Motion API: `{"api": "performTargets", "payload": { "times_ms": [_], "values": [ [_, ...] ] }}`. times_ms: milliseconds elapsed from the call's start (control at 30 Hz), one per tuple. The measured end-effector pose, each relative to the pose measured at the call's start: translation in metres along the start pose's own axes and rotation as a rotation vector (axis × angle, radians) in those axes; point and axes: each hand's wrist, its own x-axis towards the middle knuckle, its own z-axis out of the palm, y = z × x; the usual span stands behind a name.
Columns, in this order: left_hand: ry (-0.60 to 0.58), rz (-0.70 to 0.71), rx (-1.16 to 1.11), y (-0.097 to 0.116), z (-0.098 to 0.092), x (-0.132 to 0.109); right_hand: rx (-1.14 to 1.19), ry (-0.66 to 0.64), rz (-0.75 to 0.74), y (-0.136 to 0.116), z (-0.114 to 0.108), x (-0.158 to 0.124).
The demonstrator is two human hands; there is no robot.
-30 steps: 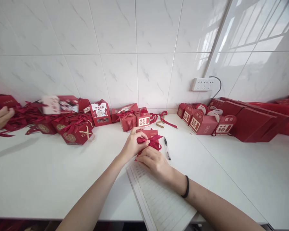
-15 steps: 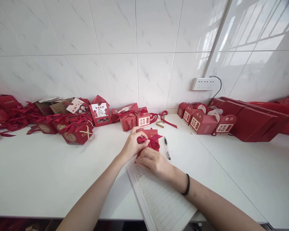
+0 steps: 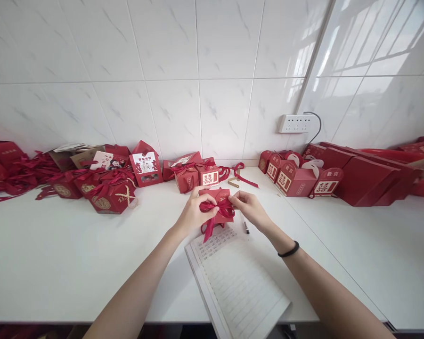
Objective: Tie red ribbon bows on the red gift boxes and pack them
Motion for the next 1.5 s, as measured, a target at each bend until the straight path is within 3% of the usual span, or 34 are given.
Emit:
{"api": "performTargets", "payload": {
  "times_ms": [133,467,700,1033,1300,1500],
  "values": [
    [0.003,0.007,0.025,-0.002,0.0,0.0,-0.064,0.0,-0.016,0.0,-0.001,-0.002],
    [0.142,-0.047,0.008,-0.008,0.001,0.002,-0.05,-0.064,-0.034,-0.002,0.001,-0.004],
    [0.092,0.013,0.044,-0.01,0.0,0.002,0.031,-0.091,-0.033,0.001,0.004,-0.005],
    [0.168,-0.015,0.05,-0.014,0.002,0.002,-0.129,-0.063,-0.06,0.002,0.01,-0.007],
    [0.163,-0.032,0.071,-0.014,-0.001,0.005,0.167,-0.266,0.084,-0.003,0.015,-0.014],
    [0.173,-0.1,0.063,-0.018,-0.008,0.008,0.098,-0.387,0.025,-0.002,0.006,-0.013]
  ]
}}
